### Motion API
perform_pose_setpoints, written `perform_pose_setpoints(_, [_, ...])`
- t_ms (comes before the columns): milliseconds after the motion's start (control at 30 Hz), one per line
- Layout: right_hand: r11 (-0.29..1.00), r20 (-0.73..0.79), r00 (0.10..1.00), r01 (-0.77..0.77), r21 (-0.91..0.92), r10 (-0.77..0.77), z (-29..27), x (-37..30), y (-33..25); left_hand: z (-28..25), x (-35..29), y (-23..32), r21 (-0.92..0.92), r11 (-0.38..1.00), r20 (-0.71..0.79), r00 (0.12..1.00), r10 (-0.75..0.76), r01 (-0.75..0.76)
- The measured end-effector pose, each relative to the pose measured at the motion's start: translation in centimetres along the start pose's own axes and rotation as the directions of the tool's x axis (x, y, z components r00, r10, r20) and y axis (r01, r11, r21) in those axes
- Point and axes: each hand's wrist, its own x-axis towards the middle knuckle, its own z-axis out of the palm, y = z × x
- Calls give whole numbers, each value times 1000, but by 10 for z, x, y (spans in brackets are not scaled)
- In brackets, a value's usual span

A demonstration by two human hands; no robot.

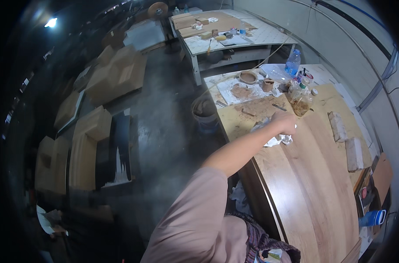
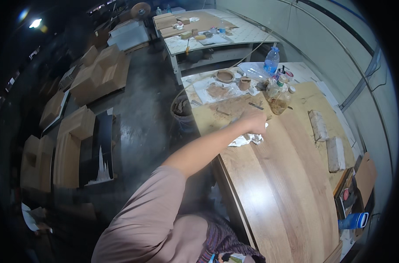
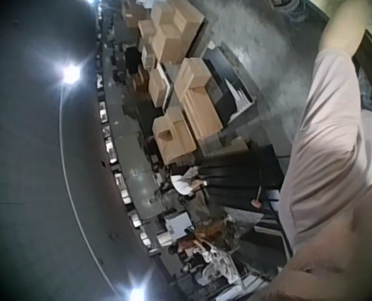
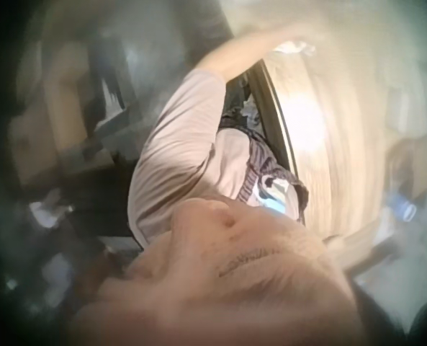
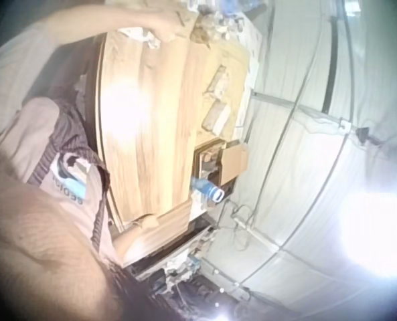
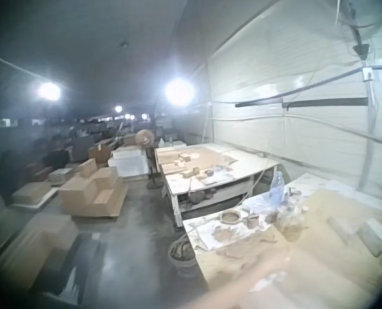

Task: The person sands a wooden board with a sanding block and wipes it with a cloth, repeating the cycle across the surface. The board is flipped to work on both sides, and the person continues alternating sanding and wiping motions.

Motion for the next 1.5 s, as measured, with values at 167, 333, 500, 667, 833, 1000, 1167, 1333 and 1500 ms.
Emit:
perform_pose_setpoints(167, [967, -163, 983, -44, 252, 87, -55, -10, -37, 4, -8, -4, -26, 999, -67, 997, -33, 31])
perform_pose_setpoints(333, [966, -557, 822, 224, 126, -118, -151, -40, -125, 5, -5, -6, -14, 999, -55, 998, -40, 40])
perform_pose_setpoints(500, [624, -299, 911, 412, 664, -284, -233, -54, -236, 0, -18, -15, -128, 992, -50, 999, -17, 10])
perform_pose_setpoints(667, [370, -462, 743, 652, 662, -484, -359, -55, -364, -25, -48, -34, -715, 697, -80, 997, -5, -54])
perform_pose_setpoints(833, [68, -797, 422, 896, 438, -432, -517, -37, -510, -28, -115, -142, -866, 357, -361, 932, 40, -351])
perform_pose_setpoints(1000, [36, -553, 198, 956, 291, -809, -609, -33, -695, -9, -177, -228, -861, 504, -157, 976, -149, -62])
perform_pose_setpoints(1167, [-43, -526, -10, 998, 51, -850, -533, 6, -846, 13, -201, -253, -824, 565, -55, 989, -134, 30])
perform_pose_setpoints(1333, [-34, -309, -47, 998, -45, -950, -549, -21, -854, 15, -232, -280, -888, 457, -115, 942, -314, 44])
perform_pose_setpoints(1500, [-107, -514, -93, 994, -1, -853, -579, -29, -818, 6, -205, -293, -891, 453, -118, 943, -312, 38])
